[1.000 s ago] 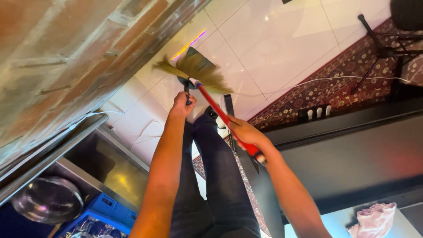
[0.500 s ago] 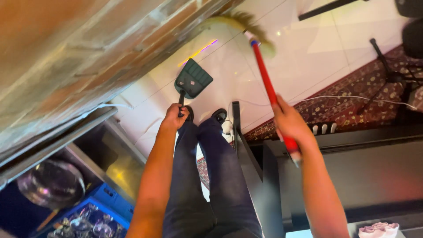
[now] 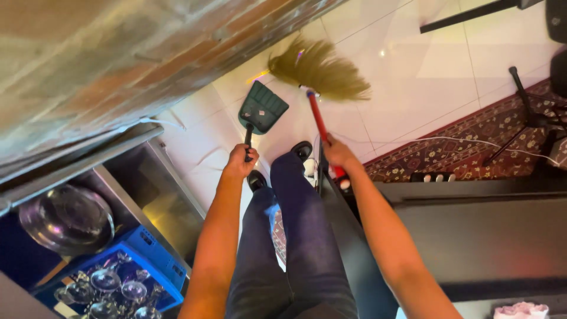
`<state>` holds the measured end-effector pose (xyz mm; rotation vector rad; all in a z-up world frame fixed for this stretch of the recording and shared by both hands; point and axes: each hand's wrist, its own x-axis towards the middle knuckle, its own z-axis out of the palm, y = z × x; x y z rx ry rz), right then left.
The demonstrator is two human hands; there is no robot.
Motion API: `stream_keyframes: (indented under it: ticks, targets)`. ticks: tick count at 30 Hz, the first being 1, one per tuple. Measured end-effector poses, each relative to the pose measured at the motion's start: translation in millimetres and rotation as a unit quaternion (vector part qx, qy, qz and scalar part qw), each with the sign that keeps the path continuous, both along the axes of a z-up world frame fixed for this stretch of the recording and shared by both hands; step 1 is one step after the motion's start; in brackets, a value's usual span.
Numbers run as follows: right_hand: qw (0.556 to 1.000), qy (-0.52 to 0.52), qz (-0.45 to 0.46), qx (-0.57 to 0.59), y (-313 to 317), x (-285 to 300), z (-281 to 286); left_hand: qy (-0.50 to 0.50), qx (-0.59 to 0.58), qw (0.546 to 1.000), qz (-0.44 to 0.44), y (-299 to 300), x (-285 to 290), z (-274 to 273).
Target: Sweeping debris off the floor into a dustpan.
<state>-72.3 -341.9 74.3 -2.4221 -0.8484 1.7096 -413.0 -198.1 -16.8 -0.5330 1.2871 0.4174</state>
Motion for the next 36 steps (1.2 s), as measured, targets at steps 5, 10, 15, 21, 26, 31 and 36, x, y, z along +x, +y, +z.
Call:
stream_keyframes:
  ticks: [5,10,15,21,26,31,36]
  targets:
    - [1.000,0.016,0.018,0.008,-26.4,-68.3,66.6,-0.050,-0.002,0.998,0.032,-29.8,-25.4,-17.2]
    - [0.989,0.128,-0.038,-0.067,-31.5,-109.4,181.7,-0.080,0.025,0.996,0.023,-68.0,-51.6,-41.2]
    - [0.967,0.162,-0.181,-0.081,-48.7,-126.7,298.4,-0.015,0.042,0.999,-0.010,-72.0,-72.3,47.2]
    - [0.977,0.065,-0.199,-0.039,-46.0,-97.6,305.8,-0.039,0.013,0.999,-0.021,-87.5,-134.0,4.0]
    - [0.993,0.002,-0.117,0.034,-16.4,-73.0,187.1,0.021,0.022,1.000,-0.008,-93.4,-139.4,19.8]
    - [0.993,0.042,-0.086,0.069,-21.1,-76.4,32.3,0.026,0.023,0.999,0.008,-114.4,-135.7,-17.5]
    - [0.983,0.138,-0.119,-0.022,-50.2,-153.0,18.4,0.050,0.032,0.998,0.009,-95.4,-120.9,25.6]
